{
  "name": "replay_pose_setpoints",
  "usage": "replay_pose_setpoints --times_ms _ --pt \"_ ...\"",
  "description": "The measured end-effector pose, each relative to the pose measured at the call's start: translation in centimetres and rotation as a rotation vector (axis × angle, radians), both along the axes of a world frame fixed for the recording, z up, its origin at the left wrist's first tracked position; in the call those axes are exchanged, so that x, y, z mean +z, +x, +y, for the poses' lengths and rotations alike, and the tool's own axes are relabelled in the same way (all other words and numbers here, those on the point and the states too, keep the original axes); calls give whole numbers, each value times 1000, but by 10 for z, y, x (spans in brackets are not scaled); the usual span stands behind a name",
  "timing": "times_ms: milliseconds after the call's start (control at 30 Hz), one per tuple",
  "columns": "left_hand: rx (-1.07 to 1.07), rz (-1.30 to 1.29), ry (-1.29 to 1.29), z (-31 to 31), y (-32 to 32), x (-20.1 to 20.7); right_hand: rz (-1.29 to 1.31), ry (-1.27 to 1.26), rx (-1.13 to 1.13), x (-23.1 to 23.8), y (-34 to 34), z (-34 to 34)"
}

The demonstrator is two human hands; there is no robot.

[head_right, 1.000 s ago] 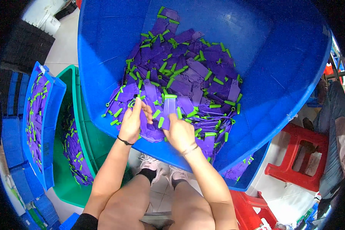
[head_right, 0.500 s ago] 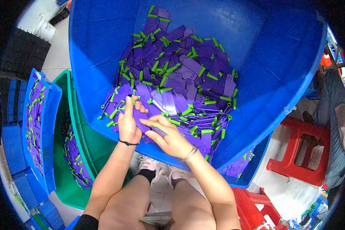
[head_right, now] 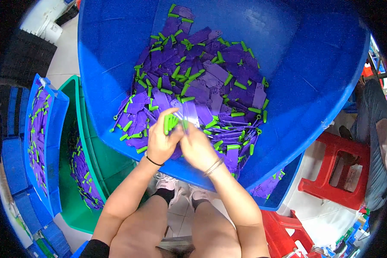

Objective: The person sorts and stacks small purple and green plastic components by hand, taking them from a large blue bin and placing them into a green bin.

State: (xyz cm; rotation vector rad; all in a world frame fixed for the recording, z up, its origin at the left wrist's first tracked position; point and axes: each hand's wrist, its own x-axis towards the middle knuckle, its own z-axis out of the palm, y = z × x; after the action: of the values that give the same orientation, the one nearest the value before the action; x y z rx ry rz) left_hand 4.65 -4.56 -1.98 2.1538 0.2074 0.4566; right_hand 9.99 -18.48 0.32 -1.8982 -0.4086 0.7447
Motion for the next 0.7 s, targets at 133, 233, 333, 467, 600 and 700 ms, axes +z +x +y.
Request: replay_pose_setpoints --times_ms 133,233,333,467,600,700 --pt "348 127 -429 15 2 -10 -542 -361 -144 -1 24 3" --pt "306 37 -1276 22 1 -13 -697 -541 75 -29 21 9" --pt "410 138 -1347 20 5 -2 -824 -438 -35 -34 30 -6" --pt "271 36 -1283 6 5 -14 -217 -36 -188 -10 24 -1" --pt "75 -28 -872 -9 12 -18 -8 73 -179 -20 4 12" --pt "145 -85 -690 -9 14 -20 111 121 -208 -19 -12 20"
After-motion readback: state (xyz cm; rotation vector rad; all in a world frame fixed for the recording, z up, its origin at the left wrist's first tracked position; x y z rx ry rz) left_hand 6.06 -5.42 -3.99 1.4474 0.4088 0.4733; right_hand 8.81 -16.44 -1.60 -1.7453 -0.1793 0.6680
